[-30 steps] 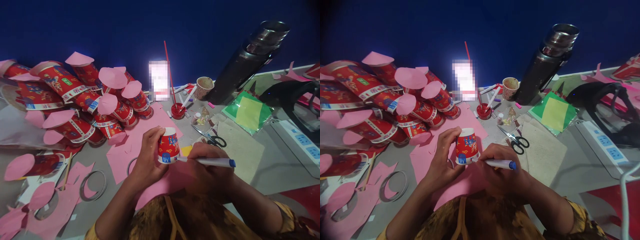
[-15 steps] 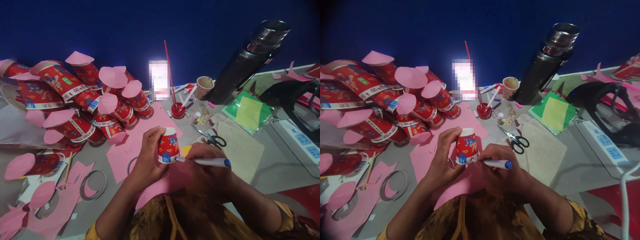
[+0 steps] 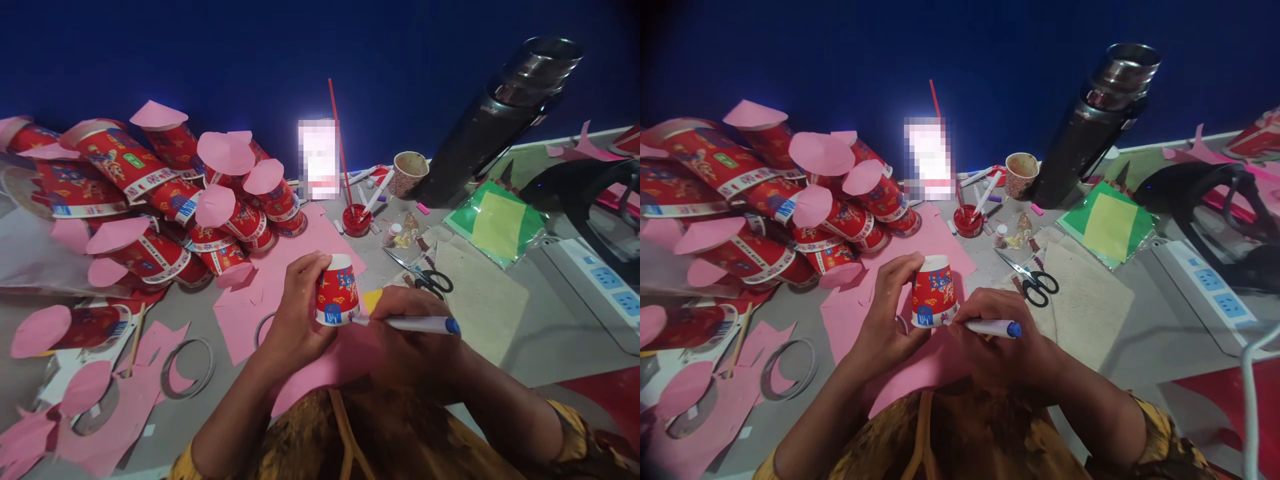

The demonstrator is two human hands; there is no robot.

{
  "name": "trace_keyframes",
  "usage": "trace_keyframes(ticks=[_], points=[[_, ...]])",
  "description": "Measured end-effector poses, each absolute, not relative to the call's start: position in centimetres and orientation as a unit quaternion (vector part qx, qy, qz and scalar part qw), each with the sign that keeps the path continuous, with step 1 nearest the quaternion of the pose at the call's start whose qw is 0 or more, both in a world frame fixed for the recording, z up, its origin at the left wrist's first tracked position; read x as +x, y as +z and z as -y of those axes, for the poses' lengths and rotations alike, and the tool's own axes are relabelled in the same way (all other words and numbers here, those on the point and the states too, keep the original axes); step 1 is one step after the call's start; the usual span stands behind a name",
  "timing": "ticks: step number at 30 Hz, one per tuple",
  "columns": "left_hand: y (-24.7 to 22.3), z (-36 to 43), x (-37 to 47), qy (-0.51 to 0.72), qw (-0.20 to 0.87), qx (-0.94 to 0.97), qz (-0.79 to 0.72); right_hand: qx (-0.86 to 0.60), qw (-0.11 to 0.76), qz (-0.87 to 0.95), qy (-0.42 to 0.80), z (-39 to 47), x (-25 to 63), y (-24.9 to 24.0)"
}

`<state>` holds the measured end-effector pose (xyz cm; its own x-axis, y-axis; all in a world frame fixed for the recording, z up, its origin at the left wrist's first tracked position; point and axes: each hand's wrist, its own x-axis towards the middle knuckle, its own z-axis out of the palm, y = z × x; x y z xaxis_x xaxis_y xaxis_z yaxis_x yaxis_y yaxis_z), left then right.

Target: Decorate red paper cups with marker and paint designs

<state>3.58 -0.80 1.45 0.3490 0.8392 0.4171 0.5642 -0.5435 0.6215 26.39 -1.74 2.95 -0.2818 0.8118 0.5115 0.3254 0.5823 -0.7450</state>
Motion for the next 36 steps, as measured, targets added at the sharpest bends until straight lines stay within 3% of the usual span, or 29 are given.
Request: trace_keyframes(ticks=[22,36], points=[[1.3,0.8,3.4,0.366,0.202,0.782,-0.462,-0.359,0.508,0.735,0.270,1.1,26.9,3.6],[1.2,0.9,3.2,0.362,0.233,0.782,-0.451,-0.331,0.484,0.763,0.271,1.1,27.0,4.0]])
